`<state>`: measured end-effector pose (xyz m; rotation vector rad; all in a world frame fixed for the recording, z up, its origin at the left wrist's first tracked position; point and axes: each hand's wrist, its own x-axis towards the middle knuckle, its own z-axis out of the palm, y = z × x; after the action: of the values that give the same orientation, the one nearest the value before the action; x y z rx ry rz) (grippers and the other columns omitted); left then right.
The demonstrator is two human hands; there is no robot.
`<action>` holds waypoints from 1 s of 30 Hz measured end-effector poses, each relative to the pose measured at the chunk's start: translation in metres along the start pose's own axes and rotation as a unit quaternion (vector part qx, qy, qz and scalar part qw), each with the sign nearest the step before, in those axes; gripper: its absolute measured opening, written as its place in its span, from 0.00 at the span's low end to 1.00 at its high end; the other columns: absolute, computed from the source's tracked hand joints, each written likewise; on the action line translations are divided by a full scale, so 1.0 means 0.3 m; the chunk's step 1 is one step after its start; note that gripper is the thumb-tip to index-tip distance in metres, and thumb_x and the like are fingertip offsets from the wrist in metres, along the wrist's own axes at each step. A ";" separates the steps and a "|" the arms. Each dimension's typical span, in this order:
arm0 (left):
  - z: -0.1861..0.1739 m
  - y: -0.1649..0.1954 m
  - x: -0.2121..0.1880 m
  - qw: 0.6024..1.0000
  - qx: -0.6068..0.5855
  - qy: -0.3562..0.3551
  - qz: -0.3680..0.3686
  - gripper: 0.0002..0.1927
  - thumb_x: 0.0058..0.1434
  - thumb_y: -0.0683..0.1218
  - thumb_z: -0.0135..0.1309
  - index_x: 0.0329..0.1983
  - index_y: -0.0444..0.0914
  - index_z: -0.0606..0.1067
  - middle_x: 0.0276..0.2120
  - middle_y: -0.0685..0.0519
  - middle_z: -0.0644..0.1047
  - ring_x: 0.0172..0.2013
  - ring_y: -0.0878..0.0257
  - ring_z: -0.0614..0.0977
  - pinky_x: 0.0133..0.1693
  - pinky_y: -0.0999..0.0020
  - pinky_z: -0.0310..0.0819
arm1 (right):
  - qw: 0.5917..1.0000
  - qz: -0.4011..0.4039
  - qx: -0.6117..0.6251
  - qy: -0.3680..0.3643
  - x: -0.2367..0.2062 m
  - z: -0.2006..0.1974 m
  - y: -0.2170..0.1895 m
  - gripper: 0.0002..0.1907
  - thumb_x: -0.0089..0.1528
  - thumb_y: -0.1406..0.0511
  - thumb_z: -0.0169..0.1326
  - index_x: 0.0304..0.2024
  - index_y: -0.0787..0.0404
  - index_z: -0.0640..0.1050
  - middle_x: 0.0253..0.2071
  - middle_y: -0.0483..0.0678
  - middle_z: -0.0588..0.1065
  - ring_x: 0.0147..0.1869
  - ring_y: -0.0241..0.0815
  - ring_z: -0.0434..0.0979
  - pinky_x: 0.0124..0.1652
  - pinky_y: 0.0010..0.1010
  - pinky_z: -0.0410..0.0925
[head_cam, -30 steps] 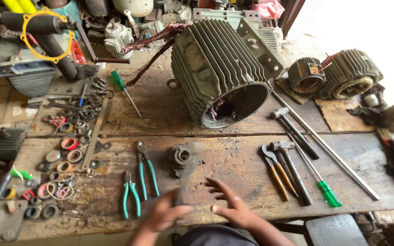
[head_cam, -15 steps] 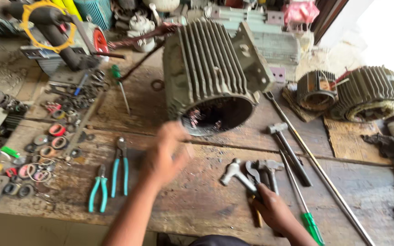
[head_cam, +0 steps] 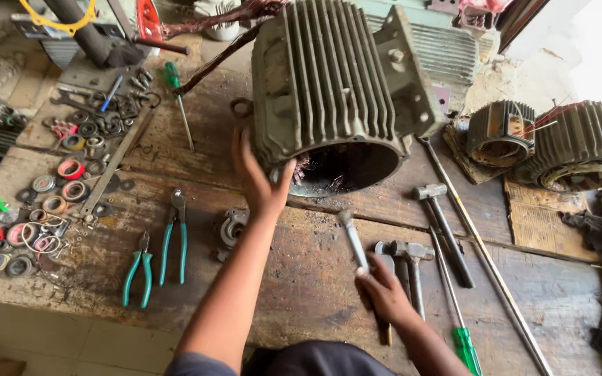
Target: The person pulls burnt copper windings out of an electric motor stator housing on a wooden workbench. They use a screwdriver and pliers to pry and grip the old coil wires, working them loose by hand and with tools until the copper bundle is extracted from the housing.
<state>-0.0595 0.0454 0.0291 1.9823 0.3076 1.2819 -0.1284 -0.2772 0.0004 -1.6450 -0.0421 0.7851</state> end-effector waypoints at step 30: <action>0.002 -0.241 -0.120 0.900 0.124 -0.386 -0.162 0.36 0.59 0.71 0.56 0.19 0.33 0.77 0.16 0.43 0.76 0.18 0.48 0.77 0.24 0.52 0.71 | 0.959 -0.160 -0.023 0.231 0.333 0.072 -0.121 0.24 0.76 0.50 0.41 0.39 0.64 0.70 0.23 0.42 0.65 0.23 0.32 0.59 0.21 0.27 0.54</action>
<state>-0.0624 0.0753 -0.0458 2.3527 0.3909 0.1974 -0.0486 -0.2052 -0.0142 -1.7741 0.0055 0.1450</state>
